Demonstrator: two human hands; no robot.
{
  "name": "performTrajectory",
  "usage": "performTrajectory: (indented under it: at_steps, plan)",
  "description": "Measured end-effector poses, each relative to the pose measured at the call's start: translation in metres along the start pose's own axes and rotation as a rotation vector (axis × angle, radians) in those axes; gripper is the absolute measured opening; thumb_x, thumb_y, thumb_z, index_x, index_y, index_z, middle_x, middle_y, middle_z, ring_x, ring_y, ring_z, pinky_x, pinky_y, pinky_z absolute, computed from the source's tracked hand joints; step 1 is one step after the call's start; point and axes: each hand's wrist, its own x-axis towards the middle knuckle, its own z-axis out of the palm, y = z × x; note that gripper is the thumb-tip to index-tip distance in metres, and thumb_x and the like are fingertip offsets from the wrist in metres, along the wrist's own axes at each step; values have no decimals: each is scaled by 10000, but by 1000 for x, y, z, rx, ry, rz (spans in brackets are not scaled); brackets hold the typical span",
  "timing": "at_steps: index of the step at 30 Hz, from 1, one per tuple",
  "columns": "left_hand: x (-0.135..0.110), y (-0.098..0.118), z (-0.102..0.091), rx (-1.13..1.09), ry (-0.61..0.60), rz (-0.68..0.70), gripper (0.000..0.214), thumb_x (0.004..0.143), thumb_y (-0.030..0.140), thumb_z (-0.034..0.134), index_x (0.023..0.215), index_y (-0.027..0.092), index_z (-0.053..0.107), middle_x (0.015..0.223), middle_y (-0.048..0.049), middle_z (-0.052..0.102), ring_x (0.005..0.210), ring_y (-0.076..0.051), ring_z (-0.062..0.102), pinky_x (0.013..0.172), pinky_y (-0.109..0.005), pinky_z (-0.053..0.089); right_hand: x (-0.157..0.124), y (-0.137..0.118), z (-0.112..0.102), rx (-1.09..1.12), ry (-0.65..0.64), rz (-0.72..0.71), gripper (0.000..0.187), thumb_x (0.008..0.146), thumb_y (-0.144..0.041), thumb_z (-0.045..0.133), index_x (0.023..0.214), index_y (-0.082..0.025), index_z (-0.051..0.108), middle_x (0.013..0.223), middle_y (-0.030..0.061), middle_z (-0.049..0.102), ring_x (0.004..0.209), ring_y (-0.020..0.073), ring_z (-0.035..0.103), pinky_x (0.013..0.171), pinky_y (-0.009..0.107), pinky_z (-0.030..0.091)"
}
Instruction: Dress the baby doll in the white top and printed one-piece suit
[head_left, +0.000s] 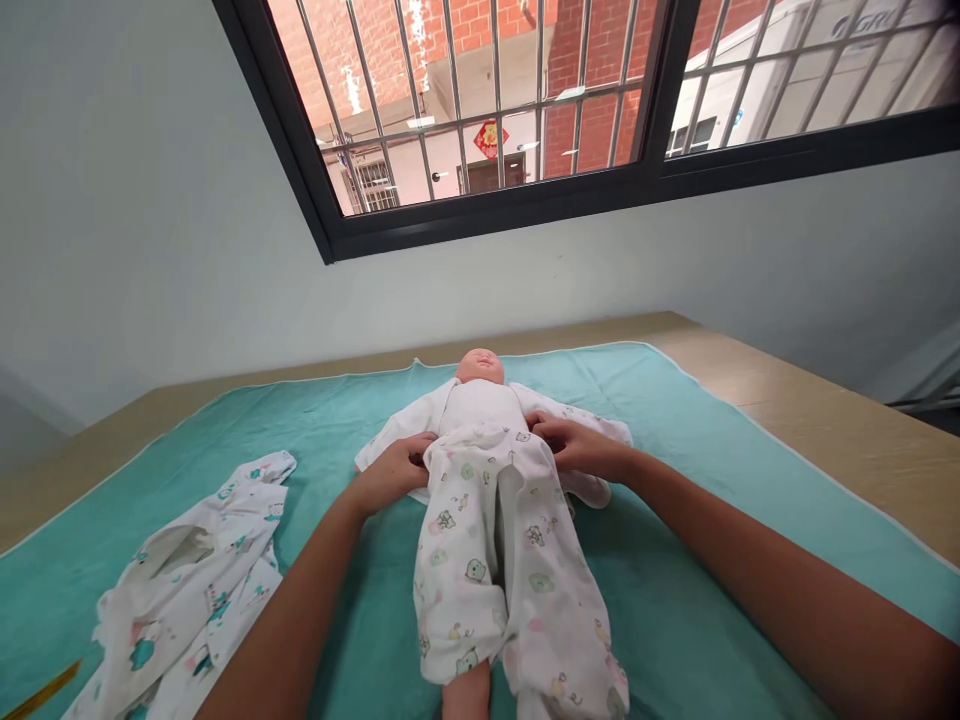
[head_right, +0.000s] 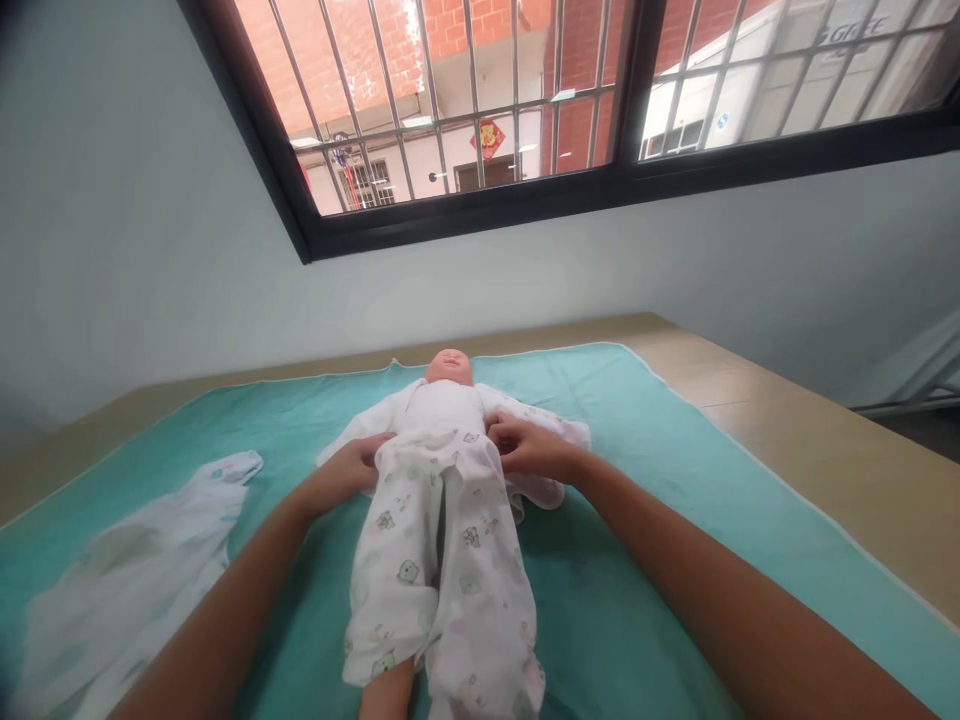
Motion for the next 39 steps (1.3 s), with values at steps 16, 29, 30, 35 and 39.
performTrajectory:
  at_steps: [16,29,30,35,39]
  plan:
    - [11,-22,25,-132,502,-71,284,695,331,630,932,181,671,908,-40,701,930,-241,605,767,-319,494,5,8,20,518,193,82,247,748,-393,716,879,-212,610,865,4,610,776,164,539,687,297,434]
    - [11,-12,32,-86,322,-82,304,671,263,623,955,164,672,984,-54,717,952,-263,619,833,-358,488,3,2,-6,134,185,-56,224,675,-391,806,746,-209,696,1500,44,372,1364,313,363,1073,444,370]
    - [11,-11,34,-106,318,-83,312,658,247,629,957,166,666,987,-54,714,965,-263,615,835,-356,487,2,3,-6,147,177,-53,226,680,-390,803,738,-206,686,1500,48,383,1361,312,372,1067,448,380]
    - [9,-11,45,-155,433,-153,230,658,245,648,874,188,596,842,-16,665,939,-248,598,749,-321,479,1,4,-1,240,204,-53,245,690,-372,790,733,-186,637,1450,67,466,1239,273,507,1009,422,437]
    - [10,-14,53,-132,482,-153,201,660,243,645,813,199,524,771,23,599,799,-181,554,677,-275,443,4,4,6,307,292,-75,282,681,-329,767,687,-184,525,1294,66,597,1133,253,569,937,402,464]
